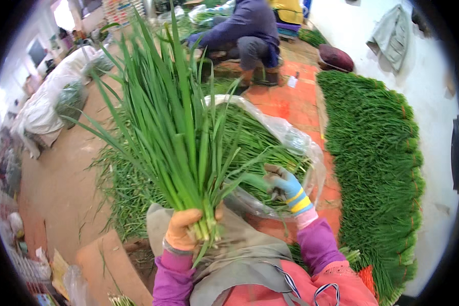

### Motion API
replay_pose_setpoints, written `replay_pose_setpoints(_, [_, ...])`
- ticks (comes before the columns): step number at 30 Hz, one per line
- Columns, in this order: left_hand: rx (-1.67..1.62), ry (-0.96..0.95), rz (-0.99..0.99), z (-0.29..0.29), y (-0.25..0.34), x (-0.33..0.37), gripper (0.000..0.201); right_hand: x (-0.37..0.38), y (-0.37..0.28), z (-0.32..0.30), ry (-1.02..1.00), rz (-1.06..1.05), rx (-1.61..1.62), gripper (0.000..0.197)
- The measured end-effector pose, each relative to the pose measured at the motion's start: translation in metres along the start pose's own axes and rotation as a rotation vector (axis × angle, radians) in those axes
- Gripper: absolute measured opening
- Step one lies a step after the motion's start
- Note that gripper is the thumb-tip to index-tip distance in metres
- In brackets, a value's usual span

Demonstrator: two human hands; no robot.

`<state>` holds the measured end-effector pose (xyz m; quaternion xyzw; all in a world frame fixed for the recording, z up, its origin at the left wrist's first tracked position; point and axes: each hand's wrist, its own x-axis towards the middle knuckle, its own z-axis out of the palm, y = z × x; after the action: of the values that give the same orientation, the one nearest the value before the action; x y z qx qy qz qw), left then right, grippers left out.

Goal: The person gathers bunches of green onions from a pile, aligns the bulb ends, and secures them with a red tie before placing the bunches into a plastic bag.

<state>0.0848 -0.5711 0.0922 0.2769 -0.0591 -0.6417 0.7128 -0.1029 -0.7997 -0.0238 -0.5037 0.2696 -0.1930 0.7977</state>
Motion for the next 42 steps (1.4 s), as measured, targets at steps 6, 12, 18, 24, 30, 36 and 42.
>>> replay_pose_setpoints(6, [0.545,0.249,0.173,-0.015,0.014,-0.020,0.037,0.022,-0.015,0.161,-0.517,-0.090,0.324,0.072])
replay_pose_setpoints(12, [1.418,0.486,0.260,-0.059,0.040,-0.062,0.053,0.066,-0.018,0.238,-0.525,-0.084,0.570,0.059])
replay_pose_setpoints(18, [1.366,0.541,0.473,-0.092,0.092,-0.135,0.079,0.059,-0.014,0.368,-0.462,-0.132,0.365,0.029])
replay_pose_setpoints(24, [0.999,0.571,0.885,-0.116,0.137,-0.208,0.056,0.026,-0.013,0.483,-0.803,-0.407,0.111,0.038])
replay_pose_setpoints(30, [1.138,0.707,0.818,-0.133,0.161,-0.286,0.055,0.012,0.037,0.563,-0.906,-0.557,0.105,0.052])
replay_pose_setpoints(36, [0.180,0.504,0.786,-0.236,0.141,-0.314,0.042,0.033,0.130,0.572,-1.453,-0.415,-0.570,0.054])
replay_pose_setpoints(42, [0.531,0.681,0.873,-0.277,0.115,-0.317,0.039,0.037,0.127,0.565,-1.528,-0.475,-0.603,0.034])
